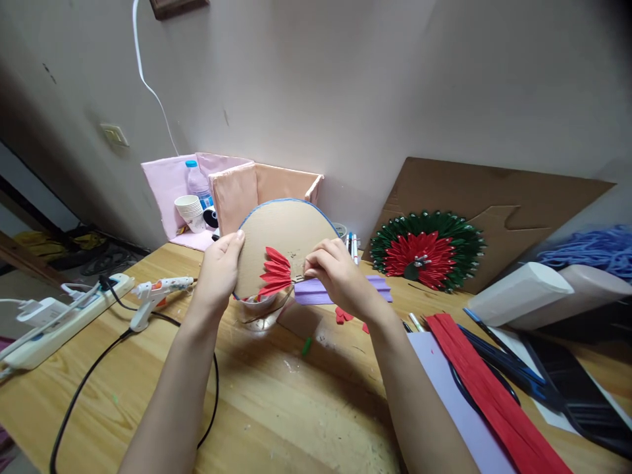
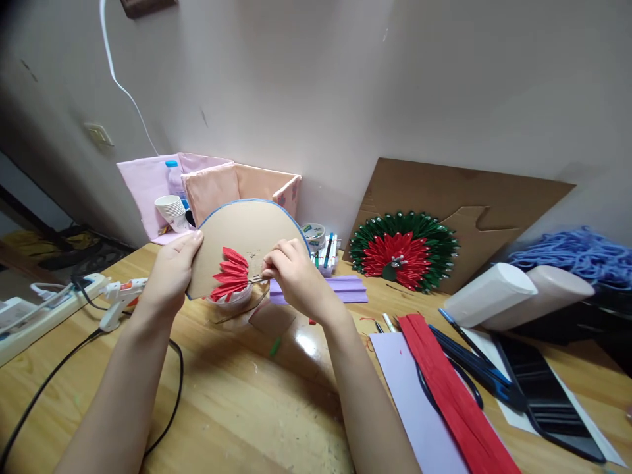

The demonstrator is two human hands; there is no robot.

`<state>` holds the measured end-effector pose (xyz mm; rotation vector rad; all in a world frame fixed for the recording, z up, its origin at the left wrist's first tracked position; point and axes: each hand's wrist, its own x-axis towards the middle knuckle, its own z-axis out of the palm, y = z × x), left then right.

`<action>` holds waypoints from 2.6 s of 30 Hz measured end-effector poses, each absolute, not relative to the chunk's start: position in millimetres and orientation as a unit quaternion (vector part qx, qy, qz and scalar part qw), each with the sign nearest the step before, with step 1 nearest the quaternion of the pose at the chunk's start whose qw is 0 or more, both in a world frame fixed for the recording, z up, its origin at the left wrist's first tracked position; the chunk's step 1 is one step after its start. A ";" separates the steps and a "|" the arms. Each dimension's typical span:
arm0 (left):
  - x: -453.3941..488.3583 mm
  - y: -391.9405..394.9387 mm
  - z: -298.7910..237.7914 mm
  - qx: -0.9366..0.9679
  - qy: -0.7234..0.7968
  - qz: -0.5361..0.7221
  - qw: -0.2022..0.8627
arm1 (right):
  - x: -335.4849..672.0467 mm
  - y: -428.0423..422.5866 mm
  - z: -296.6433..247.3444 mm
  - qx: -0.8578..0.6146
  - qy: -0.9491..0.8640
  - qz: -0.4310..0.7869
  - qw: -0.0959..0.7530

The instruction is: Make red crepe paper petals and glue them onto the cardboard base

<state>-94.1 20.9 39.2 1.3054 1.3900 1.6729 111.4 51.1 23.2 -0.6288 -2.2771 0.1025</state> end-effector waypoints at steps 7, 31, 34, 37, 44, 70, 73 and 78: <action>-95.4 20.5 40.4 0.484 0.522 0.632 0.306 | 107.1 54.2 19.8 -0.237 -0.870 0.049 0.429; -162.7 8.0 51.1 0.312 0.495 0.799 0.139 | 26.0 66.2 -47.6 -0.304 -0.821 0.213 0.434; -161.1 7.5 51.3 0.318 0.490 0.793 0.173 | 15.7 70.5 -60.5 -0.299 -0.839 0.200 0.408; -155.9 9.2 49.9 0.323 0.498 0.779 0.202 | 20.4 67.8 -55.0 -0.304 -0.834 0.206 0.411; -127.1 24.3 36.9 0.408 0.502 0.741 0.182 | 26.3 31.6 -0.4 -0.188 -0.648 0.629 0.387; -95.7 16.2 42.0 0.526 0.481 0.654 0.254 | 117.1 42.8 31.2 -0.283 -0.504 0.690 0.435; -83.6 20.0 36.7 0.542 0.504 0.619 0.264 | 126.1 34.2 24.4 -0.314 -0.478 0.666 0.479; -53.6 14.3 29.0 0.573 0.552 0.595 0.115 | 154.5 12.4 -2.4 -0.378 -0.467 0.639 0.480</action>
